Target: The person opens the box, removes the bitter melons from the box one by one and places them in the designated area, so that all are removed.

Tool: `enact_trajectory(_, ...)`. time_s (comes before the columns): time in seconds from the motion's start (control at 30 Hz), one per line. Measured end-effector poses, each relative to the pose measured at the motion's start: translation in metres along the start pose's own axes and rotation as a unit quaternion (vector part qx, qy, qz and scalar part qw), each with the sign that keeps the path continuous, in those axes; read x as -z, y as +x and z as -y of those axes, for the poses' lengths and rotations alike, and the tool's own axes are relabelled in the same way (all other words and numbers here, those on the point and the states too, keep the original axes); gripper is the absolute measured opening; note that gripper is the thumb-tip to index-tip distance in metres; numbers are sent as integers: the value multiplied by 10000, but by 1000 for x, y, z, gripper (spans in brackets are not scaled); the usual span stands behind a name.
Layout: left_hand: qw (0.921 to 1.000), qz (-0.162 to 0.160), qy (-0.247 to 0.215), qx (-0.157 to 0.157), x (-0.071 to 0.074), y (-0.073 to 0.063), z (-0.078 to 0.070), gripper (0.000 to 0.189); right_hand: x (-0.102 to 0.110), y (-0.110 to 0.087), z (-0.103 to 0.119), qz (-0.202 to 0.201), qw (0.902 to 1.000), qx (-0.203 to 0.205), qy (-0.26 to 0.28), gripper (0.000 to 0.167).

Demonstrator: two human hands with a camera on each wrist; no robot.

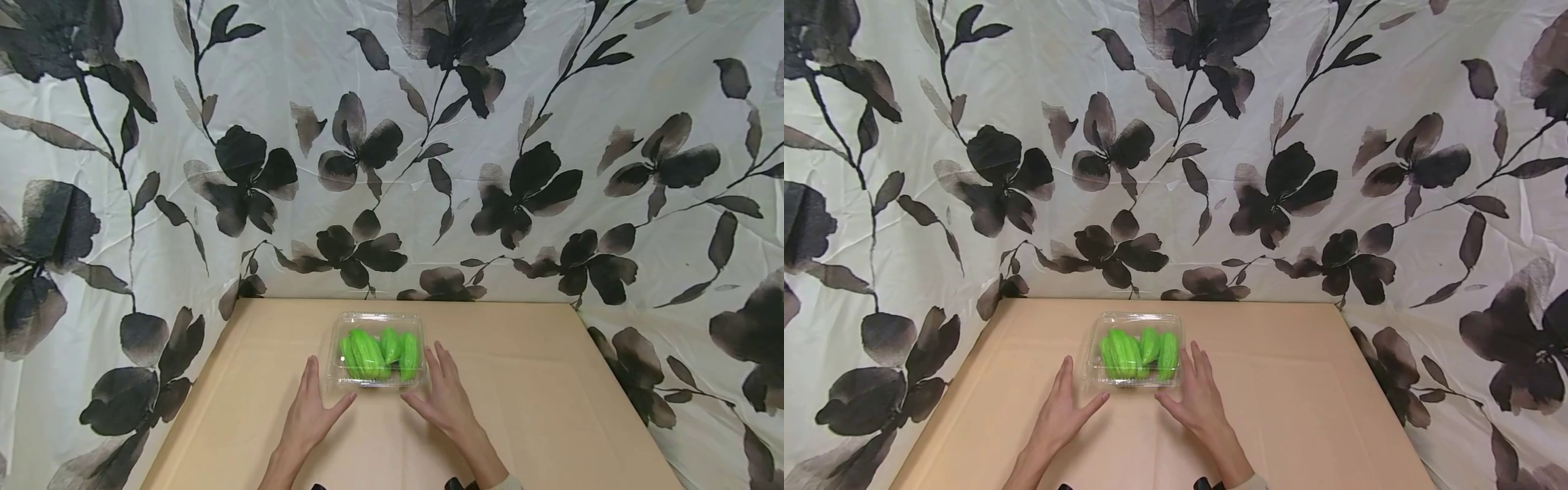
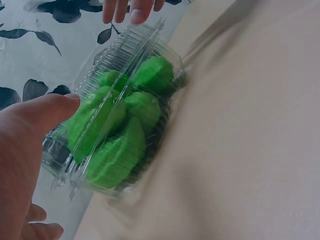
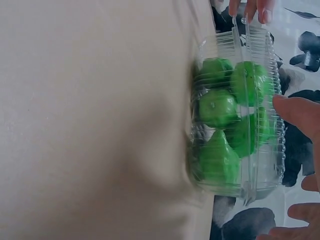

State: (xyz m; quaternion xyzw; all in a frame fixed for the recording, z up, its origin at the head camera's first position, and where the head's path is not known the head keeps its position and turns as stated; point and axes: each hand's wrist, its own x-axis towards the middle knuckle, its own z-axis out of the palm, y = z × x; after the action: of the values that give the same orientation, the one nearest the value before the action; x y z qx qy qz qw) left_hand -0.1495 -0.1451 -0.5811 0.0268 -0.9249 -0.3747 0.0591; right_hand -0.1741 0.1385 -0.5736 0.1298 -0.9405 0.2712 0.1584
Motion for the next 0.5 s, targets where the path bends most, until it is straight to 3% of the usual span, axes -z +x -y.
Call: enact_trajectory(0.5,9988,-37,-408,283,-15,6,2,117,-13,4,1,252,9996,-139,-3,95)
